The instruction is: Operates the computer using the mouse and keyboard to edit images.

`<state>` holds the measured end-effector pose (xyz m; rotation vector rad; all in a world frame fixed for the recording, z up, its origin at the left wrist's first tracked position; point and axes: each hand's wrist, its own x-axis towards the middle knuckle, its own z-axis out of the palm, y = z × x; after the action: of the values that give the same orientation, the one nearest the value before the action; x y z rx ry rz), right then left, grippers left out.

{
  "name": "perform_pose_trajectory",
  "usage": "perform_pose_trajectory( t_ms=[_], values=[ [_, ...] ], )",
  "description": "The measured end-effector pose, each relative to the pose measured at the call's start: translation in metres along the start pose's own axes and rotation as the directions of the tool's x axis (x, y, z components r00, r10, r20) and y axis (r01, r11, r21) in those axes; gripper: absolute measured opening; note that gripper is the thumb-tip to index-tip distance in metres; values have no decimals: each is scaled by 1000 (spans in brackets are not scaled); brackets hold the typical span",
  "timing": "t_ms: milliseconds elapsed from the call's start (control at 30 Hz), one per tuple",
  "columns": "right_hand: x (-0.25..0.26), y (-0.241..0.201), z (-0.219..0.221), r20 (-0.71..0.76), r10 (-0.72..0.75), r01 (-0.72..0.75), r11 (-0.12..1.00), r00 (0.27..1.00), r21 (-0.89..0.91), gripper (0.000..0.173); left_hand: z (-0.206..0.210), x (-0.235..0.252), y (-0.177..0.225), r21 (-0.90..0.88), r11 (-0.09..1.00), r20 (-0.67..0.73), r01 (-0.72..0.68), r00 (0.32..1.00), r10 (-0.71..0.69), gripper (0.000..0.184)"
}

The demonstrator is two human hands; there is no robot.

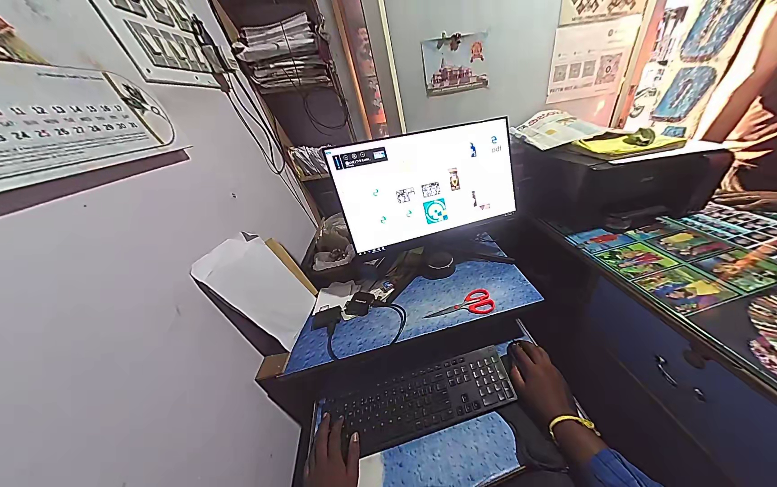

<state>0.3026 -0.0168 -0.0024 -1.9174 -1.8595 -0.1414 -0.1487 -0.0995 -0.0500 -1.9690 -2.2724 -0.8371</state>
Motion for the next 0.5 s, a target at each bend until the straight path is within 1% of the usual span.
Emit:
perform_pose_trajectory(
  t_ms=[100,333,500],
  values=[
    [0,0,-1,10,2,-2,1000,1000,6,45,0,-1,0,3,1000,-1,0,1000,0,60],
    [0,4,6,-33,-24,25,1000,999,15,45,0,1,0,3,1000,7,12,1000,-12,58],
    [0,3,5,-32,-28,29,999,999,17,45,0,0,0,2,1000,2,1,1000,-1,59]
  ],
)
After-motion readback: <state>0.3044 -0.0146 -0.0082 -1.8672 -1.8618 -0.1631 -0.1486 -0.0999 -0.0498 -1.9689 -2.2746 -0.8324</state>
